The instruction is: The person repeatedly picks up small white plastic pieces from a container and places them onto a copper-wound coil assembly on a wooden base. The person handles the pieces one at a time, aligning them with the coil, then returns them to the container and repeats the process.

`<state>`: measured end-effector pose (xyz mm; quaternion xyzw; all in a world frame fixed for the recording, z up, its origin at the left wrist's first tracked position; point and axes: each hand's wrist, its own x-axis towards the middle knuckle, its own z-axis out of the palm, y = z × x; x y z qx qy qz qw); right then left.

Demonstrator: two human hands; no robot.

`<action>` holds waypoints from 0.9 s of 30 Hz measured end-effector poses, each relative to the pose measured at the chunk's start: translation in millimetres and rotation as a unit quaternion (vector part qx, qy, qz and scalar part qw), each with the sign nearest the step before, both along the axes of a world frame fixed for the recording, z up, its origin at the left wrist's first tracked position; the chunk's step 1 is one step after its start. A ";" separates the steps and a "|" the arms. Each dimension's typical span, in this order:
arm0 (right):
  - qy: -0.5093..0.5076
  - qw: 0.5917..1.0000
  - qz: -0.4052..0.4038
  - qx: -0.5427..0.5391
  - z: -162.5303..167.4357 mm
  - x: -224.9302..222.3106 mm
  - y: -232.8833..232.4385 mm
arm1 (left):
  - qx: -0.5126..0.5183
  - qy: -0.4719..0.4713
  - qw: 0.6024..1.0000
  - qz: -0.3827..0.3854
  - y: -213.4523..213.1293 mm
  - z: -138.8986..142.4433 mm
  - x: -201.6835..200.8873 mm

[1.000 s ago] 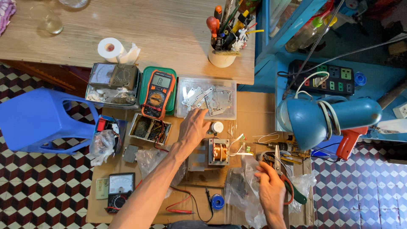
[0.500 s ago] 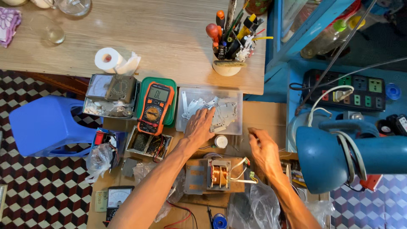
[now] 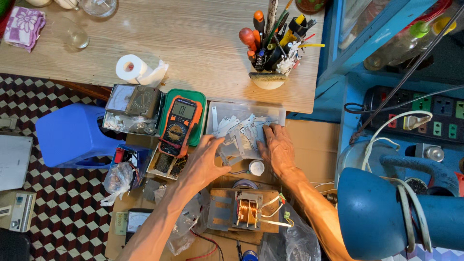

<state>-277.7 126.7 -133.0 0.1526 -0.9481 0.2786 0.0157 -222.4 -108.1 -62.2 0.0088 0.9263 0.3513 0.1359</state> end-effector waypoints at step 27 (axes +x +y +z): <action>0.070 0.981 0.165 0.071 7.8 5.0 -7.7 | 0.385 -0.071 0.834 0.387 -20.0 -16.2 108.7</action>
